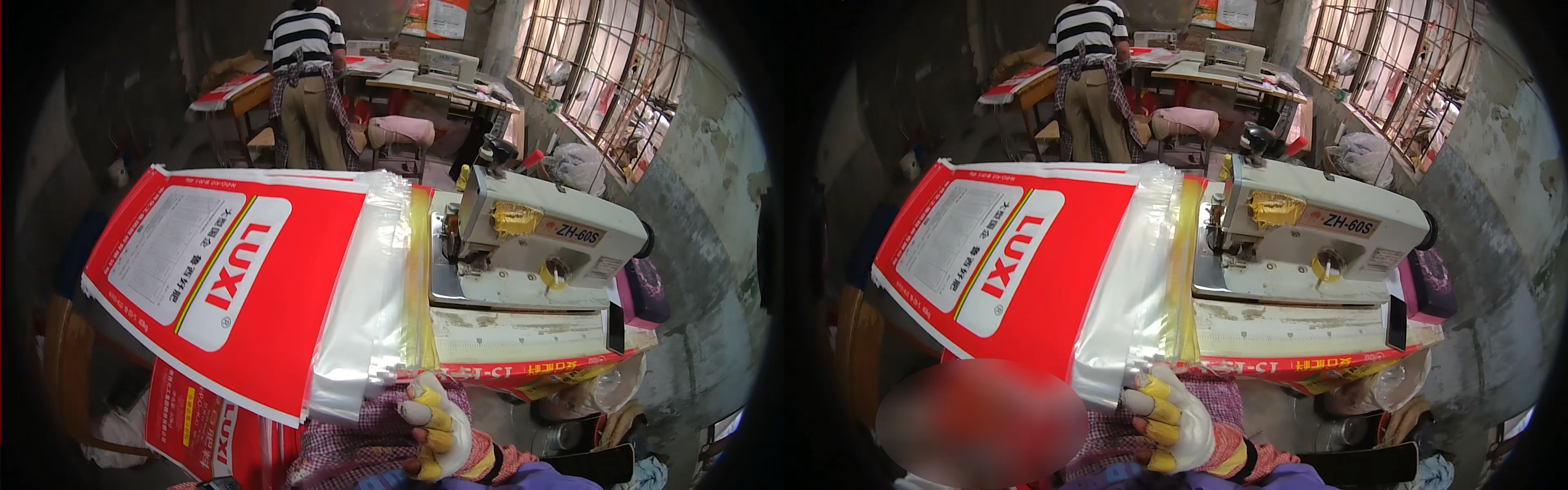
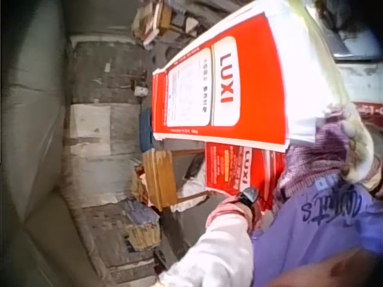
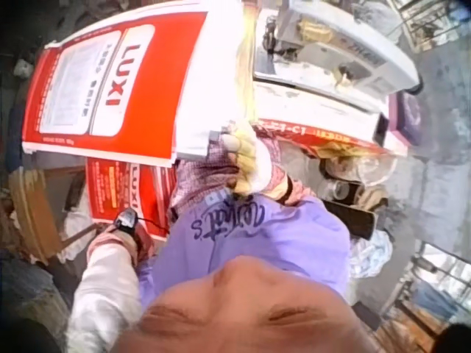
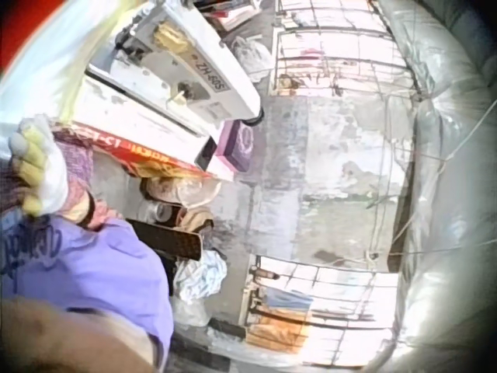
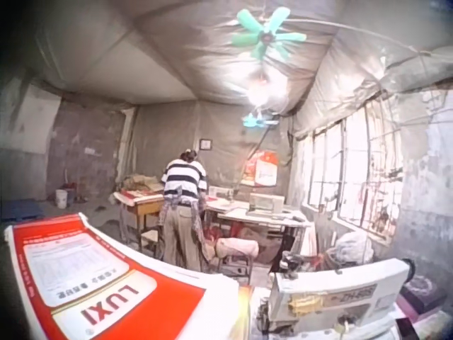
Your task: Sewing the tops of large plastic fertilizer bags using a heavy-duty sewing machine.
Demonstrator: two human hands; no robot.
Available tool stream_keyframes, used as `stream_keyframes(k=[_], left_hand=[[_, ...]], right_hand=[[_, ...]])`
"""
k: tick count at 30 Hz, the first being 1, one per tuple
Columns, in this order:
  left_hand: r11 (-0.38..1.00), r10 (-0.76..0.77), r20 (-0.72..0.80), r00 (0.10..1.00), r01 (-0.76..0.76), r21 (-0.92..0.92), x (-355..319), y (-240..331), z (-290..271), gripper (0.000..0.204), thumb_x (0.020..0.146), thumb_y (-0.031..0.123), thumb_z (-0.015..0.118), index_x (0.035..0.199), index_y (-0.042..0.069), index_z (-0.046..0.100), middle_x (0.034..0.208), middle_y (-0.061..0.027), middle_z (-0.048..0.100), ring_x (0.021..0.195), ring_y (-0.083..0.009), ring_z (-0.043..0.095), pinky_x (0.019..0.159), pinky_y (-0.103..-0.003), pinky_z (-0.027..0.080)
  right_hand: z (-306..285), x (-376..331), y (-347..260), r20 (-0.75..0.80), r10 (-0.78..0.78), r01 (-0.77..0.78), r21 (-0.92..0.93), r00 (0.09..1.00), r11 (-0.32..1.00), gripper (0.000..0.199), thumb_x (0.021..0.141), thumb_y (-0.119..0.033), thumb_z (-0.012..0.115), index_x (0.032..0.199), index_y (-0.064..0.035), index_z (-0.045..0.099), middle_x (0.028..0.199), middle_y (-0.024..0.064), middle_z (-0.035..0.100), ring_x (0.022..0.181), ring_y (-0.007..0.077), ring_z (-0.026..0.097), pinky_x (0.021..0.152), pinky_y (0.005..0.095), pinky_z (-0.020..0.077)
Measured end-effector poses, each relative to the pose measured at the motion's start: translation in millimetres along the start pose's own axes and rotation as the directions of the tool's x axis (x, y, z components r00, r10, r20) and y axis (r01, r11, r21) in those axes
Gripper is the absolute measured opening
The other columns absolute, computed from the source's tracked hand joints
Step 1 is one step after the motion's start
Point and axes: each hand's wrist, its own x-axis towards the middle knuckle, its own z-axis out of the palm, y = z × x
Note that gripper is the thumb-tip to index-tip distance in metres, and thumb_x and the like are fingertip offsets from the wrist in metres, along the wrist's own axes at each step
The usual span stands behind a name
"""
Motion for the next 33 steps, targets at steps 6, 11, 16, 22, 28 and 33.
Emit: stream_keyframes(k=[6, 11, 16, 22, 28, 33], left_hand=[[0.984, -0.155, 0.589, 0.793, 0.071, 0.163, -7.6, -10.7, -35.5, 0.013, 0.08, 0.017, 0.054, 0.089, 0.008, 0.054, 0.08, -0.0058, 0.053, 0.07, -0.0212, 0.056, 0.063, -0.034, 0.045], [0.948, -0.319, 0.882, 0.346, 0.133, 0.291, -11.2, -8.7, -51.7, 0.01, 0.078, 0.017, 0.056, 0.082, 0.008, 0.057, 0.071, -0.004, 0.055, 0.067, -0.0213, 0.056, 0.062, -0.036, 0.044], [0.7, -0.708, 0.391, 0.588, 0.655, 0.284, -93.3, -66.5, 13.5, 0.016, 0.071, 0.022, 0.063, 0.069, 0.007, 0.056, 0.069, -0.0067, 0.055, 0.063, -0.0247, 0.055, 0.06, -0.036, 0.041], [0.561, -0.824, 0.21, 0.526, 0.708, 0.429, -137.7, -92.6, 63.0, 0.022, 0.065, 0.02, 0.068, 0.073, 0.001, 0.061, 0.074, -0.0137, 0.059, 0.07, -0.031, 0.057, 0.065, -0.037, 0.045], [0.145, -0.977, 0.116, 0.18, 0.954, -0.263, -140.6, -105.7, 38.7, 0.013, 0.078, 0.01, 0.059, 0.08, -0.002, 0.061, 0.077, -0.0075, 0.058, 0.072, -0.0142, 0.056, 0.068, -0.025, 0.045], [0.09, -0.97, 0.192, 0.151, 0.951, -0.295, -133.5, -110.6, 30.7, 0.009, 0.08, 0.007, 0.059, 0.083, -0.001, 0.059, 0.079, -0.001, 0.058, 0.07, -0.0061, 0.052, 0.066, -0.02, 0.043]], right_hand=[[-5.8, 7.1, 8.8, 0.005, 0.011, -0.011, 0.113, 1.0, 0.994, 0.041, 0.056, -0.012, 0.07, 0.091, 0.0031, 0.054, 0.108, 0.0189, 0.053, 0.102, 0.0417, 0.05, 0.083, 0.0523, 0.0411], [-3.8, 23.9, 26.7, 0.233, 0.363, -0.351, -0.094, 0.902, 0.932, 0.036, 0.065, -0.005, 0.065, 0.1, -0.0008, 0.058, 0.094, 0.0155, 0.058, 0.088, 0.0307, 0.056, 0.074, 0.0367, 0.0462], [21.6, -11.5, 72.4, -0.045, 0.716, -0.702, 0.16, 0.697, 0.694, 0.014, 0.082, -0.004, 0.055, 0.093, -0.0007, 0.064, 0.081, 0.0117, 0.064, 0.073, 0.0184, 0.062, 0.066, 0.0276, 0.0477], [28.3, 17.5, 95.9, -0.039, 0.864, -0.809, 0.33, 0.502, 0.486, 0.014, 0.085, -0.009, 0.053, 0.091, 0.0003, 0.062, 0.082, 0.0104, 0.065, 0.077, 0.0141, 0.061, 0.069, 0.0254, 0.0474], [39.2, 36.5, 92.4, 0.056, 0.862, -0.841, 0.261, 0.503, 0.474, 0.021, 0.083, -0.015, 0.057, 0.095, 0.0017, 0.06, 0.081, 0.0097, 0.064, 0.074, 0.0139, 0.06, 0.067, 0.0255, 0.0461], [64.1, 52.9, 97.6, 0.276, 0.842, -0.862, -0.079, 0.464, 0.501, 0.035, 0.075, -0.037, 0.06, 0.095, -0.0082, 0.064, 0.085, 0.015, 0.064, 0.08, 0.029, 0.061, 0.073, 0.0351, 0.0469]])
